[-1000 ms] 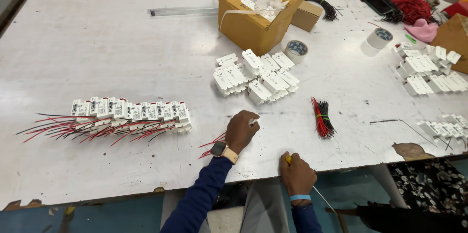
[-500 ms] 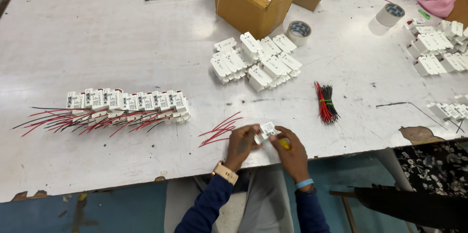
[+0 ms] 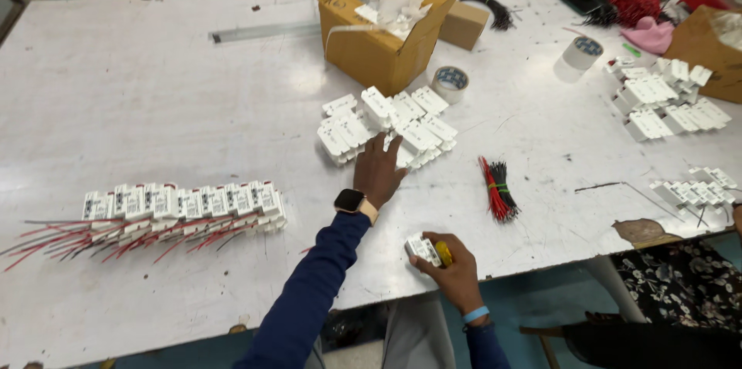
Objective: The person inserts red and black wires into white electrical components and secures them using a yellow-handled screwdriver. The person repeatedly picks up components, inserts wires, tightens screws, and places the finished units into a growing stack on the table.
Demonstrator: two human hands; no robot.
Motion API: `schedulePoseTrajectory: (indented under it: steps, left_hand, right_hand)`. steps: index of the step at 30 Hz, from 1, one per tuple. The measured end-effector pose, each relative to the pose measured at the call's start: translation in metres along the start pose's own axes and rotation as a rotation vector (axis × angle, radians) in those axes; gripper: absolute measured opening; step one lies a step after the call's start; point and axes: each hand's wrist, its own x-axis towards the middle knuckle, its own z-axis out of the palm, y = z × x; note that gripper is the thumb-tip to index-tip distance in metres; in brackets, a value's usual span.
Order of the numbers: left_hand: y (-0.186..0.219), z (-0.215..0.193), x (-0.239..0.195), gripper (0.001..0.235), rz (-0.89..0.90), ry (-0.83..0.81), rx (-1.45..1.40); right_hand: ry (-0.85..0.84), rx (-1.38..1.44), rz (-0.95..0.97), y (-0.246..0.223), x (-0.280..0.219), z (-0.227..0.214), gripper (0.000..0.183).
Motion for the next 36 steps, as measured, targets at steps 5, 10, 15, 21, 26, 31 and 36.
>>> schedulePoseTrajectory:
  steps: [5,10,15,21,26,31,36]
  left_hand:
    - [0.019,0.013,0.031,0.076,0.044,-0.068,0.134]
    - [0.031,0.028,0.046,0.060,0.111,-0.026,0.354]
    - [0.019,0.041,0.033,0.034,0.161,0.043,0.306]
    - [0.001,0.026,-0.003,0.043,0.150,0.306,-0.171]
    - [0.005,0.008,-0.081,0.044,-0.599,0.162,-1.166]
    - [0.016,-0.007,-0.150,0.043,-0.680,-0.085,-1.092]
    - [0.030,-0.032,-0.152,0.046,-0.537,-0.201,-0.950]
  right_hand:
    - [-0.053,0.133,0.026,0.007,0.004,-0.005,0.047]
    - [-0.042,0.112,0.108,0.008,0.007,-0.004,0.045]
    - [-0.033,0.130,0.090,0.009,0.006,-0.004,0.044]
    - [-0.011,0.147,0.097,0.012,0.001,-0.002,0.042]
    - [0.174,-0.014,-0.063,0.014,0.005,0.005,0.041]
    - [0.160,0.064,-0.003,0.019,0.005,0.010,0.043]
    - [-0.013,0.054,0.103,0.013,0.006,-0.009,0.046]
